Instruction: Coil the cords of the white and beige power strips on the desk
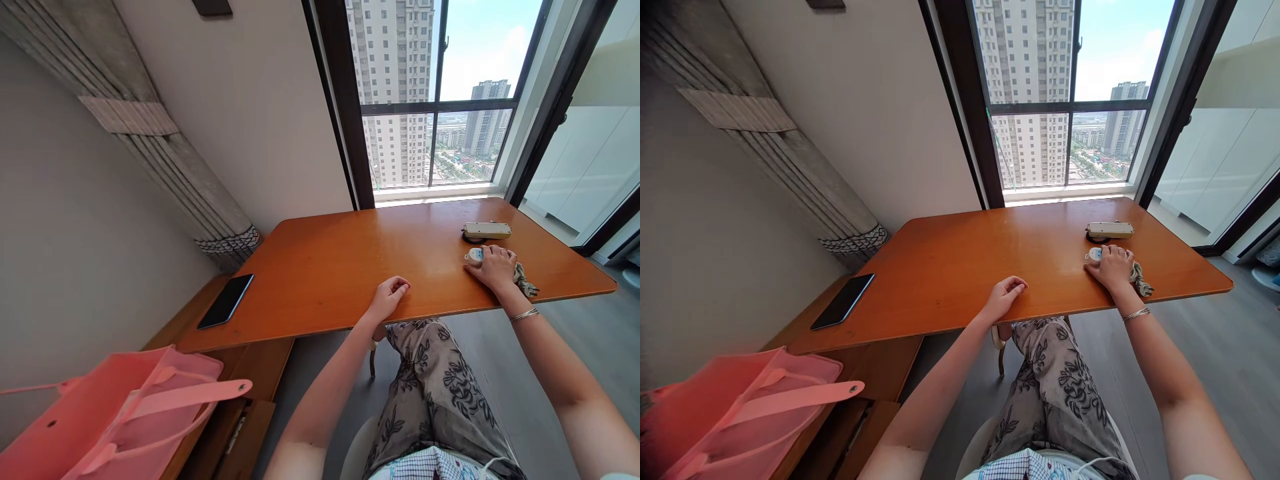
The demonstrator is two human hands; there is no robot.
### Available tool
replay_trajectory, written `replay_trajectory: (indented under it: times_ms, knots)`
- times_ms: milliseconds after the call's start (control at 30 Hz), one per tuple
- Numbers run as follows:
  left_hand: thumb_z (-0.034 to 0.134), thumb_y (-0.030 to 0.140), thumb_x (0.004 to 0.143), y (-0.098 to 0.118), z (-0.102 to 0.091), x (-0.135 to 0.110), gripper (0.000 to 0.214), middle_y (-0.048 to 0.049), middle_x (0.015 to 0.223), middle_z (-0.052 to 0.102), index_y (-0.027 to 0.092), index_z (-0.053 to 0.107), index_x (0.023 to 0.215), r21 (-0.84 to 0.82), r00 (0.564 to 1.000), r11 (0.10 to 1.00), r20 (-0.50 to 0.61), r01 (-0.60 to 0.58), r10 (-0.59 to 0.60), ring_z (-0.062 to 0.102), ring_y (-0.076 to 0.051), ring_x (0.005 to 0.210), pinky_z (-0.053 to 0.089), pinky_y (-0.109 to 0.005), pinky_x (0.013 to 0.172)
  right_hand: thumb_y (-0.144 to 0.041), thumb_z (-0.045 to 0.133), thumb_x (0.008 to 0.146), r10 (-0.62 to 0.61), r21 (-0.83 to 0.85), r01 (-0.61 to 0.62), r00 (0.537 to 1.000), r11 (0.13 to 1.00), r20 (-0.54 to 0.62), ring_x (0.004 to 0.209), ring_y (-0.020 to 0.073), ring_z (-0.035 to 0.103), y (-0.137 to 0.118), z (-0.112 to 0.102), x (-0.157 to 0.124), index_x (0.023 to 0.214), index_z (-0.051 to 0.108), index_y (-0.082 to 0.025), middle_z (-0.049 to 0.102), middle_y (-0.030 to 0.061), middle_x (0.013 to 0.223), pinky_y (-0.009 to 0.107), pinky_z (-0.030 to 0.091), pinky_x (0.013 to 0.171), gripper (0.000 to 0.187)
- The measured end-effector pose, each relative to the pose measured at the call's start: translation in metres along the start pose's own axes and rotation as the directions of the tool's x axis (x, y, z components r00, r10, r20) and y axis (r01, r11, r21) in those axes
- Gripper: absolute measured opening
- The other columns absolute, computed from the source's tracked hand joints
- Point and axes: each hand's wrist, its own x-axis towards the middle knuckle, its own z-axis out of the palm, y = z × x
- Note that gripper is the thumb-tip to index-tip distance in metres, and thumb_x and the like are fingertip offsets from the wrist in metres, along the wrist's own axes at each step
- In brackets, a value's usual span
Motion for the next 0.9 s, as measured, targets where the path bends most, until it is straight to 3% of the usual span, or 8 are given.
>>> replay_trajectory:
  times_ms: [100,200,367,500,633,767,833,900]
  knots:
    - [0.062,0.038,0.082,0.000,0.000,0.000,0.022,-0.0041,0.084,0.070,0.017,0.068,0.085,0.006,1.000,1.000,0.004,0.001,-0.001,0.062,-0.017,0.080,0.050,-0.029,0.075,-0.067,0.053,0.084,-0.014,0.009,0.014,1.000,1.000,0.008,0.111,0.0350,0.051,0.001,-0.001,0.000,0.126,0.059,-0.007,0.064,0.0219,0.120,0.049,0.027,0.102,0.074]
    - [0.062,0.038,0.082,0.000,0.000,0.000,0.022,-0.0039,0.083,0.069,0.017,0.067,0.085,0.018,1.000,1.000,0.004,-0.001,0.001,0.062,-0.017,0.079,0.049,-0.029,0.075,-0.065,0.043,0.090,-0.023,0.012,0.023,1.000,1.000,0.020,0.115,0.0351,0.050,0.004,0.003,0.002,0.129,0.059,-0.007,0.063,0.0228,0.124,0.051,0.027,0.105,0.072]
    - [0.062,0.037,0.082,0.001,0.001,0.001,0.021,-0.0039,0.083,0.069,0.017,0.067,0.084,0.021,1.000,1.000,-0.001,-0.003,0.003,0.062,-0.017,0.079,0.049,-0.029,0.074,-0.063,0.036,0.094,-0.031,0.000,0.031,0.997,1.000,0.067,0.136,0.0381,0.036,0.008,0.010,0.004,0.145,0.046,-0.006,0.053,0.0240,0.143,0.064,0.017,0.112,0.077]
    - [0.061,0.039,0.081,0.003,0.000,0.000,0.022,-0.0046,0.085,0.070,0.018,0.067,0.084,0.033,1.000,0.999,0.003,0.010,-0.010,0.063,-0.018,0.080,0.050,-0.030,0.075,-0.060,0.042,0.093,-0.041,0.002,0.042,0.996,0.999,-0.079,0.145,0.0406,0.023,-0.003,0.005,-0.004,0.149,0.038,-0.004,0.044,0.0254,0.150,0.069,0.008,0.113,0.079]
    - [0.061,0.040,0.082,0.003,-0.001,-0.001,0.023,-0.0049,0.086,0.071,0.018,0.068,0.085,0.038,1.000,0.999,0.003,0.010,-0.010,0.064,-0.018,0.081,0.050,-0.030,0.076,-0.048,0.052,0.091,-0.098,0.064,0.112,0.976,0.992,-0.195,0.143,0.0396,0.025,-0.026,-0.003,-0.025,0.142,0.048,-0.008,0.045,0.0246,0.148,0.064,0.016,0.113,0.065]
    - [0.062,0.040,0.082,0.001,0.000,-0.002,0.023,-0.0044,0.084,0.071,0.018,0.068,0.084,0.031,1.000,1.000,-0.015,-0.002,0.002,0.063,-0.018,0.079,0.050,-0.029,0.074,-0.036,0.053,0.092,-0.179,0.157,0.210,0.965,0.965,-0.190,0.127,0.0345,0.046,-0.041,-0.007,-0.047,0.131,0.060,-0.015,0.057,0.0189,0.134,0.049,0.037,0.103,0.045]
    - [0.062,0.041,0.082,0.001,0.000,-0.002,0.024,-0.0043,0.084,0.071,0.018,0.067,0.084,0.026,1.000,1.000,-0.011,-0.001,0.001,0.063,-0.017,0.079,0.050,-0.029,0.074,-0.031,0.050,0.093,-0.168,0.189,0.194,0.975,0.963,-0.147,0.112,0.0299,0.055,-0.039,-0.011,-0.054,0.127,0.063,-0.017,0.062,0.0165,0.124,0.040,0.045,0.090,0.038]
    - [0.062,0.042,0.082,0.001,0.000,-0.003,0.025,-0.0042,0.085,0.070,0.018,0.067,0.085,0.025,1.000,1.000,-0.001,0.003,-0.003,0.062,-0.017,0.079,0.050,-0.029,0.075,-0.028,0.049,0.094,-0.089,0.179,0.104,0.992,0.978,-0.089,0.102,0.0272,0.060,-0.031,-0.016,-0.056,0.125,0.064,-0.018,0.064,0.0150,0.119,0.035,0.047,0.077,0.036]
